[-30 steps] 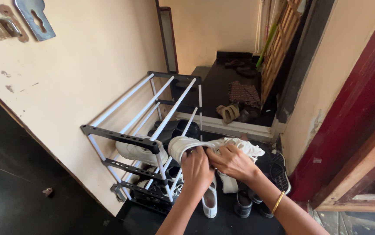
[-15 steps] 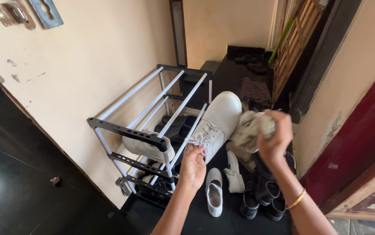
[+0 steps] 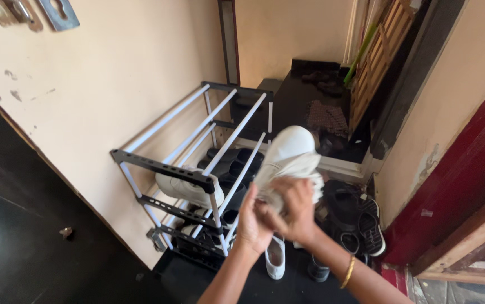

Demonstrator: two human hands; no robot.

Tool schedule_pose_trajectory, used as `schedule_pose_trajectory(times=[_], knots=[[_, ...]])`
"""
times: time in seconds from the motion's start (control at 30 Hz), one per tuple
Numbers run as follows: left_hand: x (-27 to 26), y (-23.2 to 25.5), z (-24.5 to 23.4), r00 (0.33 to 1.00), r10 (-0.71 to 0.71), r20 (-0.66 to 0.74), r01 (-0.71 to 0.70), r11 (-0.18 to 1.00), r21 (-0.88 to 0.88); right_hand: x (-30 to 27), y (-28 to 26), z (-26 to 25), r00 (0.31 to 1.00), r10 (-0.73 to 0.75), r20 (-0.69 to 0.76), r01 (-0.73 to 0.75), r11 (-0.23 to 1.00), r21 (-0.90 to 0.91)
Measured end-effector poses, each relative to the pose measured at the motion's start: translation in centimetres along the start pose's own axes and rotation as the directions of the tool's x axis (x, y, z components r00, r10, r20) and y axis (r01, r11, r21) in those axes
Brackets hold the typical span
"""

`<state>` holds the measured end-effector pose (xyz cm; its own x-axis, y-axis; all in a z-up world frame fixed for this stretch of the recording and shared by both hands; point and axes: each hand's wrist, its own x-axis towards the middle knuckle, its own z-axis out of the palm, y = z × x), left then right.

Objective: The person wipes several pairs of shoes with a cloth, including white sneakers and black shoes, then places them on a multi-tier shoe rack. The person handles each shoe individually, wiping the exterior surfaces before arranging them on the rack.

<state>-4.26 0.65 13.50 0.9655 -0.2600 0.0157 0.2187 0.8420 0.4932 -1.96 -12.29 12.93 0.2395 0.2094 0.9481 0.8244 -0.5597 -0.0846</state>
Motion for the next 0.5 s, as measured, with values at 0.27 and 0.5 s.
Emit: schedule_pose_trajectory(times=[0.27, 0.5], knots=[[0.3, -0.8, -1.6, 0.987, 0.113, 0.114, -0.121, 0.990, 0.070, 0.4, 4.5, -1.3, 0.995, -0.103, -0.017, 0.094, 0.960, -0.264], [2.1, -3.2, -3.9, 0.987, 0.053, 0.153, -0.127, 0.842, 0.524, 2.9, 8.8, -5.2, 0.967, -0.189, -0.174, 0.083, 0.870, -0.486]])
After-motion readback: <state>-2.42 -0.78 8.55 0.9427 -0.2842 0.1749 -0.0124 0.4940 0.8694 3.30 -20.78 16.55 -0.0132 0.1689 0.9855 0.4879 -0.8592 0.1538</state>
